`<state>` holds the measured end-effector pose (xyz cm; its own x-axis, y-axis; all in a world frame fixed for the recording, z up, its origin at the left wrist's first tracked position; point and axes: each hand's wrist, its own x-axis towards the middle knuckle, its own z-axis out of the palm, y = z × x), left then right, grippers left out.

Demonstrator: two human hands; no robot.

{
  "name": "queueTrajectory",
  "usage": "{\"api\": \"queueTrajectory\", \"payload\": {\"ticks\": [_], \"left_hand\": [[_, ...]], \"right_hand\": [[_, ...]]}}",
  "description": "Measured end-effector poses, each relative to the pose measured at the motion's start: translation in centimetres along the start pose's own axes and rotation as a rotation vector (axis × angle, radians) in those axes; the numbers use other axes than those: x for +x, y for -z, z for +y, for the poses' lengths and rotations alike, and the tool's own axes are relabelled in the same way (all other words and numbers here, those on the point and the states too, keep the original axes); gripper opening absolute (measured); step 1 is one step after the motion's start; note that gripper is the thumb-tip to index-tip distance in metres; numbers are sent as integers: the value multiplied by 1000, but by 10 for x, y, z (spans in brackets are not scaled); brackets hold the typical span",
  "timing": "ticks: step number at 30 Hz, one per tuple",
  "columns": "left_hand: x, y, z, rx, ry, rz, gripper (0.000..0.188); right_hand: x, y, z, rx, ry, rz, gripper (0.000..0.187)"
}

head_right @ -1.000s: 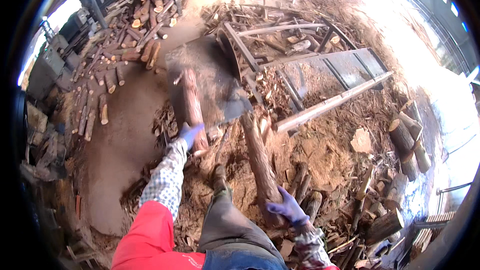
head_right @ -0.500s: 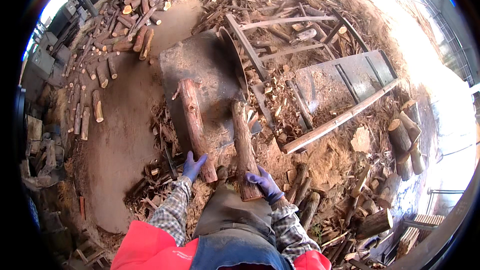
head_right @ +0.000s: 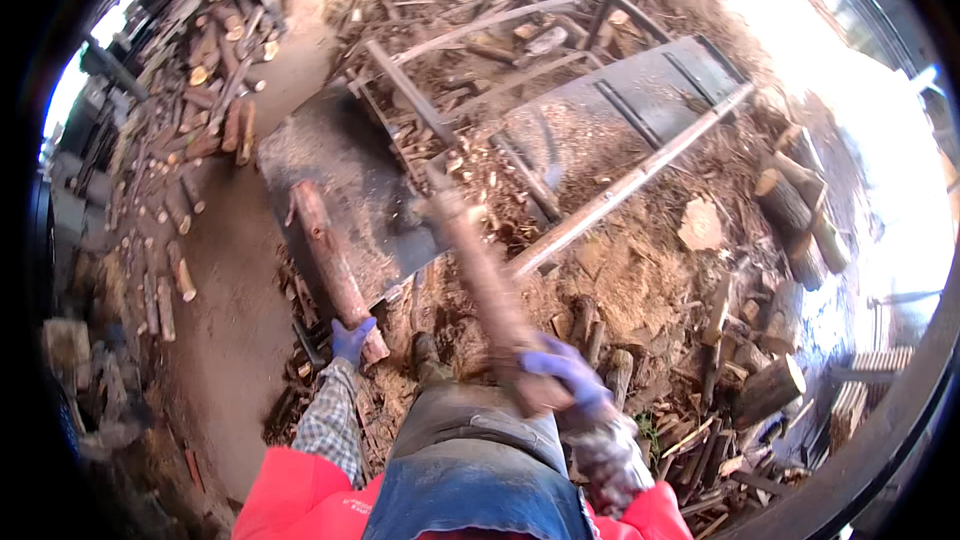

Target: The person repeatedly picks up logs from a pile of wood debris and places them onto a conveyor belt. The person handles the logs one at a time, moving them from the floor to the belt.

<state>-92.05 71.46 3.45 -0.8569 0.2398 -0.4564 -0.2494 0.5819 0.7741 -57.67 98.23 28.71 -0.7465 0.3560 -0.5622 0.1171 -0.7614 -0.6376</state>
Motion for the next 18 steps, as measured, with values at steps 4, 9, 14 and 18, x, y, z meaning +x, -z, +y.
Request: {"api": "queueTrajectory", "payload": {"ticks": [4,9,14,18], "left_hand": [[-4,-5,30,196,80,-8,122],[-37,-9,70,-128,-5,-174,110],[-118,-31,102,-382,-12,-417,79],[-144,-67,96,-514,109,-451,83]], "right_hand": [[-110,154,-16,18,554,500,44],[-126,250,-4,-928,449,1425,35],[50,78,76,-760,19,198,64],[93,-57,110,-876,161,-169,106]]}}
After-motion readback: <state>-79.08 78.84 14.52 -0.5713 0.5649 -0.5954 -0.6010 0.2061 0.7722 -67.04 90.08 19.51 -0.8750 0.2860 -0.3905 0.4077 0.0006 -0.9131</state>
